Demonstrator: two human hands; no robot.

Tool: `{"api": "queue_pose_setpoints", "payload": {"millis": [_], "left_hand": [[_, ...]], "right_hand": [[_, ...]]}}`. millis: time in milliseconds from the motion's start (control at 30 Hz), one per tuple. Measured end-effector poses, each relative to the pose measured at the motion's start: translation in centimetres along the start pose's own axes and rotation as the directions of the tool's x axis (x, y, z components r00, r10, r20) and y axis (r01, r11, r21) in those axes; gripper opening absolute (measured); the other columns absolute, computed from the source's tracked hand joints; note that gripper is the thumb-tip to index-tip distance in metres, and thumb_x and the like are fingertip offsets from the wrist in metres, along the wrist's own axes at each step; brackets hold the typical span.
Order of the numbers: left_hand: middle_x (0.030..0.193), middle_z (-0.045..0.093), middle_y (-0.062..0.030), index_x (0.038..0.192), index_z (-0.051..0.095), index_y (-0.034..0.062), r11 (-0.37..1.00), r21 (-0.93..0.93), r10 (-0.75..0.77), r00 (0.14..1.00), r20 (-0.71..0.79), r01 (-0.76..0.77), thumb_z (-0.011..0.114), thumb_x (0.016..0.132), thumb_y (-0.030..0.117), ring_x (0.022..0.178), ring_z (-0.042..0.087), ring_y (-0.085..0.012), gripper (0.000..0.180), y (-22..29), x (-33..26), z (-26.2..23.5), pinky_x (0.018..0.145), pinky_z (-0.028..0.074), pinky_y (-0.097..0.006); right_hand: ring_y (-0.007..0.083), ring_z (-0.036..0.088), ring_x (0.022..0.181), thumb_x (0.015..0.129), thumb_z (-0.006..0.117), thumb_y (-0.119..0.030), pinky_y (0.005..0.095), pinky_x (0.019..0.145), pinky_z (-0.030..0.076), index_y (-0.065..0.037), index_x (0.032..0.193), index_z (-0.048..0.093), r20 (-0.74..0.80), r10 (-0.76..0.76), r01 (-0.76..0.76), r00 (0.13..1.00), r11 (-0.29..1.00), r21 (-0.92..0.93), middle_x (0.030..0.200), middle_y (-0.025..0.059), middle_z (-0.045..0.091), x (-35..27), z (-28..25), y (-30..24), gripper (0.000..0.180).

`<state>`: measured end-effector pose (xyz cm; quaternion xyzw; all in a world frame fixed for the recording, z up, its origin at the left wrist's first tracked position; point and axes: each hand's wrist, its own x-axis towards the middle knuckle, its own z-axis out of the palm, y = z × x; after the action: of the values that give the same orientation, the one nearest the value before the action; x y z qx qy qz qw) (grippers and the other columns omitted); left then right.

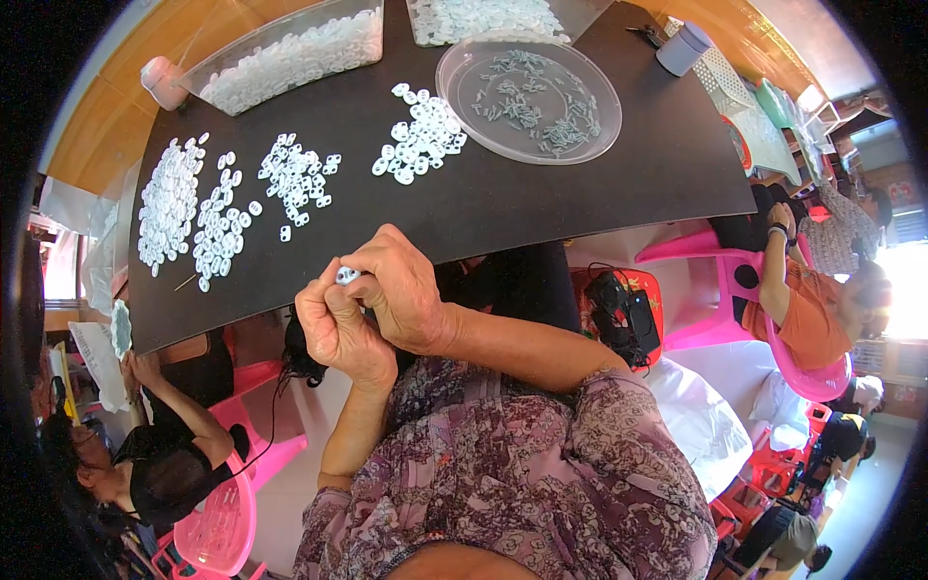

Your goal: The user is manually assembling small white plastic components by inserting metal pins into them at a shared workspace.

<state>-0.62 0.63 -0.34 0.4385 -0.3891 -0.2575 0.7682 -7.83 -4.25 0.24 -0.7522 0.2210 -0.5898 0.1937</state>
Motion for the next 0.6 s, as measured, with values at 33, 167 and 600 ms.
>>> {"api": "queue_pose_setpoints", "payload": {"millis": [33, 167, 600], "left_hand": [[0.085, 0.051, -0.0038, 0.104, 0.055, -0.0038, 1.000, 0.000, 0.000, 1.000, -0.001, 0.000, 0.051, 0.093, 0.019, 0.073, 0.048, -0.0080, 0.025, 0.0, 0.0, 0.1, 0.065, 0.042, -0.021], [0.084, 0.051, -0.0040, 0.103, 0.055, -0.0039, 0.997, 0.063, 0.035, 0.999, 0.029, -0.037, 0.049, 0.094, 0.013, 0.072, 0.048, -0.0076, 0.020, 0.0, 0.2, 0.3, 0.062, 0.041, -0.021], [0.077, 0.057, -0.0062, 0.101, 0.063, -0.0002, 0.793, 0.522, 0.099, 0.912, 0.397, -0.313, 0.058, 0.086, 0.006, 0.068, 0.054, -0.0149, 0.017, -1.6, 7.4, 1.5, 0.062, 0.044, -0.027]], "right_hand": [[0.0218, 0.051, 0.065, 0.083, 0.059, -0.005, 0.0306, 0.054, 0.043, 0.000, 0.098, 0.052, -0.007, 0.001, -0.001, 1.000, 1.000, 0.002, 0.081, 0.0117, 0.057, -0.1, 0.1, 0.2, 0.017], [0.0220, 0.050, 0.063, 0.082, 0.059, -0.002, 0.0294, 0.053, 0.042, -0.001, 0.097, 0.052, -0.015, 0.011, -0.011, 1.000, 1.000, -0.006, 0.079, 0.0113, 0.056, 0.1, -0.2, 0.2, 0.017], [0.0235, 0.059, 0.074, 0.077, 0.064, -0.009, 0.0310, 0.067, 0.046, -0.002, 0.089, 0.064, -0.057, 0.184, -0.188, 0.981, 0.845, -0.501, 0.082, 0.0113, 0.061, 6.9, -10.3, 3.5, 0.014]]}}
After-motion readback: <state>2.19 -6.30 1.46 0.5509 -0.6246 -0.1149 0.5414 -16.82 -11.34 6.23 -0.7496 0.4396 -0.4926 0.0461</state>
